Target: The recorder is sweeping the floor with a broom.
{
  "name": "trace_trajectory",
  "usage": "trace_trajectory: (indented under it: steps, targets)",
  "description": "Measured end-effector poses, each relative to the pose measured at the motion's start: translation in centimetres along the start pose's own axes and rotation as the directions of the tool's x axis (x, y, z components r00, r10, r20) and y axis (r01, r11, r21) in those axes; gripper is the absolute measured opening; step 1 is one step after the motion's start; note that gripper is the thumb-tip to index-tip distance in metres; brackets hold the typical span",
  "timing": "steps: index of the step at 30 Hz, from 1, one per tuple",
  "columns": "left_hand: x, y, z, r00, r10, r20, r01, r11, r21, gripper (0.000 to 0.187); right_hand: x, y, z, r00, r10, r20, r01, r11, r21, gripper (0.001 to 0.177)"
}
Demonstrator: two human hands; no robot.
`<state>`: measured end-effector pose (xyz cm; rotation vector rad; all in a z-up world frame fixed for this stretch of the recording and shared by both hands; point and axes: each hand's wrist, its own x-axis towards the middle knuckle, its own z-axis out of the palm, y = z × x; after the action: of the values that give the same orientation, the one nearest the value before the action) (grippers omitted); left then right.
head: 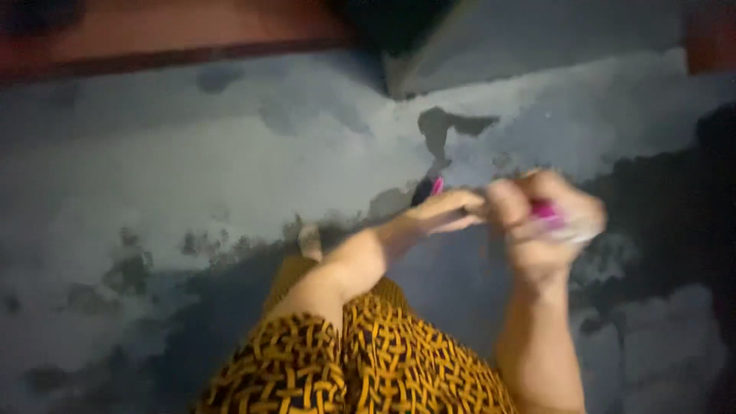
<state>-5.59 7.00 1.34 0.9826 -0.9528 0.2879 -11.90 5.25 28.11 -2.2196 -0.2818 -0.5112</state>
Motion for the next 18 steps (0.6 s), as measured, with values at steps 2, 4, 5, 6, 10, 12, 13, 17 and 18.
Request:
trace_trajectory:
  steps: [2,4,5,6,10,12,13,17,18]
  targets:
    - [3.2,1.6,-0.6,0.863,-0.437,0.252,0.375,0.89,0.259,0.035,2.0,-2.7,-0.9,0.993,0.06,-0.097,-0.046,0.989,0.139,0.036]
    - [5.1,2.9,-3.2,0.508,-0.781,0.364,0.518,0.615,0.595,0.035,3.5,-3.9,-0.7,0.974,0.095,-0.207,-0.03,0.954,0.298,0.032]
    - [5.1,3.8,-5.1,0.508,-0.8,0.32,0.502,0.577,0.645,0.024,3.5,-3.6,-0.4,0.969,0.094,-0.23,0.004,0.92,0.391,0.029]
    - [5.0,5.0,-6.1,0.497,-0.822,0.277,0.51,0.536,0.673,0.015,3.9,-3.6,-0.6,0.965,0.115,-0.235,0.009,0.882,0.471,0.026]
    - [-2.0,6.1,-15.6,0.482,-0.876,0.001,0.633,0.35,0.69,0.019,1.4,-1.1,5.2,0.969,0.129,-0.211,0.028,0.79,0.612,0.027]
    - [-8.0,4.5,-21.5,0.668,-0.697,-0.261,0.577,0.264,0.773,0.029,1.0,-0.3,9.4,0.98,0.181,0.078,-0.184,0.697,0.693,0.023]
    - [-8.7,5.4,-24.2,0.667,-0.698,-0.26,0.576,0.262,0.774,0.029,1.2,-0.5,11.7,0.98,0.182,0.077,-0.183,0.695,0.695,0.023]
    - [-13.2,7.1,-30.2,0.354,-0.77,-0.531,0.777,-0.074,0.626,0.028,-0.9,0.8,17.8,0.928,0.172,0.33,-0.346,0.723,0.598,0.022]
    - [-14.3,6.7,-31.1,0.37,-0.739,-0.563,0.747,-0.124,0.653,0.023,-1.6,1.7,18.9,0.929,0.168,0.331,-0.344,0.724,0.598,0.023]
